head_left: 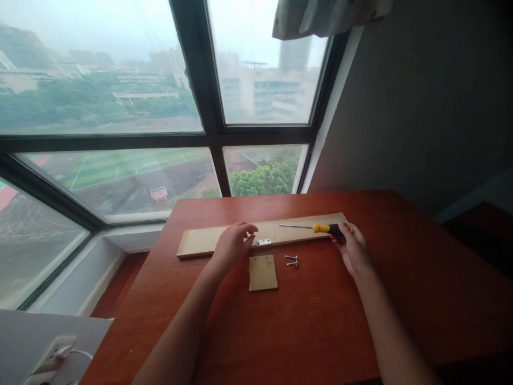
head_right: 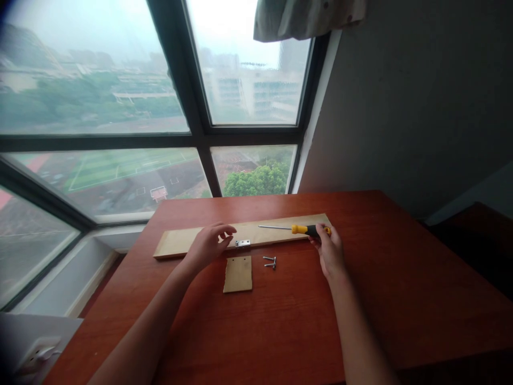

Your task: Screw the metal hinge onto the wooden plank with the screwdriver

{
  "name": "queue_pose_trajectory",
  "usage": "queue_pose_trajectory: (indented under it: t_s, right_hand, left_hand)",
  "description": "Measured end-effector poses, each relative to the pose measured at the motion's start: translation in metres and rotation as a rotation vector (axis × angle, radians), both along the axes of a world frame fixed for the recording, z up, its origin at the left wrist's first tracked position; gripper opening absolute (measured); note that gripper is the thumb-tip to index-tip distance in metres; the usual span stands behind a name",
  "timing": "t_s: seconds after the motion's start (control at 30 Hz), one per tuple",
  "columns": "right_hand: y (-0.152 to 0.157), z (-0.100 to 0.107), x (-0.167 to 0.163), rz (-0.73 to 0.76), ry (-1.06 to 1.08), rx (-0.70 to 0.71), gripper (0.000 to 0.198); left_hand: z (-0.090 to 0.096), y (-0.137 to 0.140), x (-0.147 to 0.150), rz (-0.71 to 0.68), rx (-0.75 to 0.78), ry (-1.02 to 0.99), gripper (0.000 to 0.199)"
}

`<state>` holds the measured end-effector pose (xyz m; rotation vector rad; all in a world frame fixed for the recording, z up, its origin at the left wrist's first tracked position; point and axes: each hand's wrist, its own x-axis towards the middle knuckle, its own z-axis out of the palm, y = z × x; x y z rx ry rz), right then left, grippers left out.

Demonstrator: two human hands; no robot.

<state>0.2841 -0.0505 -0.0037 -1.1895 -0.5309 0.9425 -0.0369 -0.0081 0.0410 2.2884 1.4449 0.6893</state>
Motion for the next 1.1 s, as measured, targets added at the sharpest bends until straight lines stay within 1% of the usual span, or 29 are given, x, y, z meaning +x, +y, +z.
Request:
queue_pose_trajectory:
  t_s: [0.1, 0.2, 0.3, 0.4, 0.47, 0.6, 0.7, 0.97, 1.1]
  right_hand:
    - [0.000, -0.001, -0.004, 0.014, -0.006, 0.024, 0.040]
    - [0.001, 0.000, -0.011, 0.045, -0.024, 0.030, 0.040]
    - [0.002, 0.004, -0.018, 0.068, -0.057, 0.036, 0.039]
    - [0.003, 0.017, -0.026, 0.087, -0.125, 0.060, 0.036]
    - [0.004, 0.029, -0.032, 0.107, -0.232, 0.080, 0.034]
    - [0.006, 0.059, -0.044, 0.179, -0.540, 0.120, 0.034]
    - [0.008, 0.075, -0.052, 0.221, -0.732, 0.117, 0.034]
    - [0.010, 0.092, -0.059, 0.246, -1.047, 0.117, 0.028]
    - [0.006, 0.110, -0.064, 0.265, -1.241, 0.181, 0.021]
  left_hand:
    - [-0.008, 0.002, -0.008, 0.003, -0.067, -0.077, 0.021]
    - [-0.012, 0.000, -0.008, 0.001, -0.121, -0.116, 0.019]
    - [-0.014, -0.001, -0.004, 0.000, -0.124, -0.111, 0.015]
    - [-0.018, -0.001, -0.002, -0.018, -0.103, -0.098, 0.014]
    - [-0.022, 0.000, -0.002, -0.032, -0.086, -0.090, 0.014]
    - [-0.028, 0.003, -0.002, -0.050, -0.066, -0.099, 0.013]
    - [-0.031, 0.004, -0.002, -0.065, -0.055, -0.102, 0.013]
    - [-0.030, 0.004, -0.001, -0.077, -0.043, -0.096, 0.013]
    - [-0.030, 0.005, -0.001, -0.075, -0.051, -0.099, 0.014]
